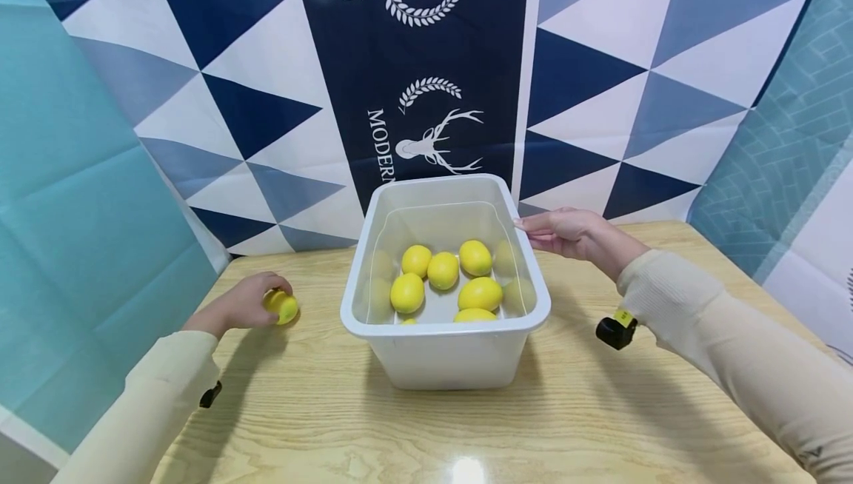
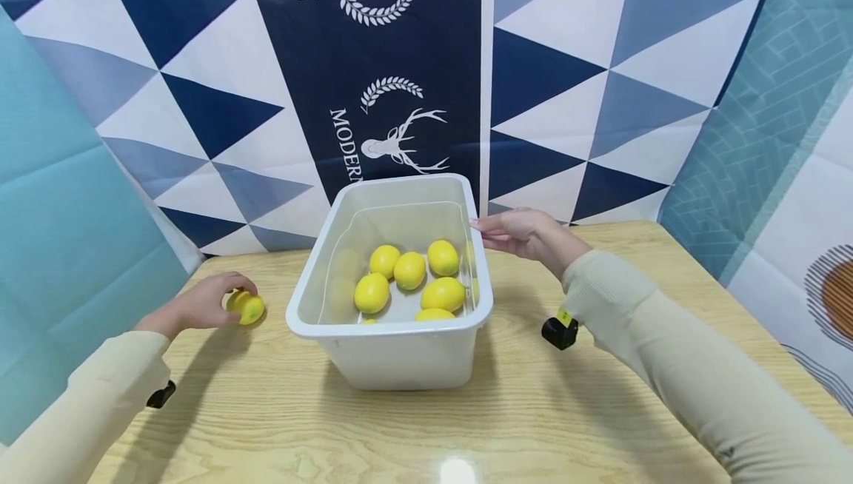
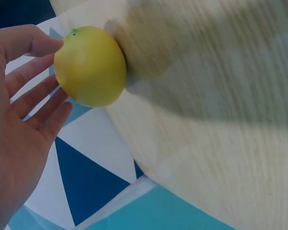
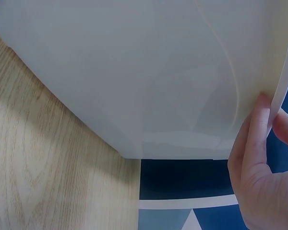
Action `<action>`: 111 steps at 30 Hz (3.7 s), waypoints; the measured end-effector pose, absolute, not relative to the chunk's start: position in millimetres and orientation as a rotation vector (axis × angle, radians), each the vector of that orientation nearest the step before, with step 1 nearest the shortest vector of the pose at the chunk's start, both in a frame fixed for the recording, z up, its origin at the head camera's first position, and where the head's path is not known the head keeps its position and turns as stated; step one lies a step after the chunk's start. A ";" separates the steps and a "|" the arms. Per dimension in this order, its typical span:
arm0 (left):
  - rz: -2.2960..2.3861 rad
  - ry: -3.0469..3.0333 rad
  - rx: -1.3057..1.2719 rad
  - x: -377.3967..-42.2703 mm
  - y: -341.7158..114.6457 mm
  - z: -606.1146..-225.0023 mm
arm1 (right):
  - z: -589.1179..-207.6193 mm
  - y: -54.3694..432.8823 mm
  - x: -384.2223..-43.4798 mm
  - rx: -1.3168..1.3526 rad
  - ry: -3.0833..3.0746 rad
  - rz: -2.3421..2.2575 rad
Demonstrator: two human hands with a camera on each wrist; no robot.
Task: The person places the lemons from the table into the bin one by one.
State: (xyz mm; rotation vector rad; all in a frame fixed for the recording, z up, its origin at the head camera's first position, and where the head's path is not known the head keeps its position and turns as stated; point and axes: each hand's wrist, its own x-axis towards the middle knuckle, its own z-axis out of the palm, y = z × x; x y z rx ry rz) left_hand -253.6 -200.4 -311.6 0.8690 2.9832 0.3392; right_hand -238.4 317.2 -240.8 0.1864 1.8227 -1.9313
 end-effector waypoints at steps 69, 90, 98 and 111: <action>-0.007 3.159 0.606 -242.4 -173.3 -333.7 | -241.6 320.4 -236.4 0.181 1.770 -1.961; -0.095 3.241 0.667 -235.0 -168.0 -322.3 | -242.9 320.9 -236.7 0.170 1.780 -1.955; -0.121 3.275 0.702 -232.3 -164.1 -316.8 | -243.1 321.1 -236.1 0.156 1.765 -1.956; -0.134 3.283 0.731 -229.5 -160.3 -313.2 | -242.9 321.6 -234.8 0.178 1.758 -1.958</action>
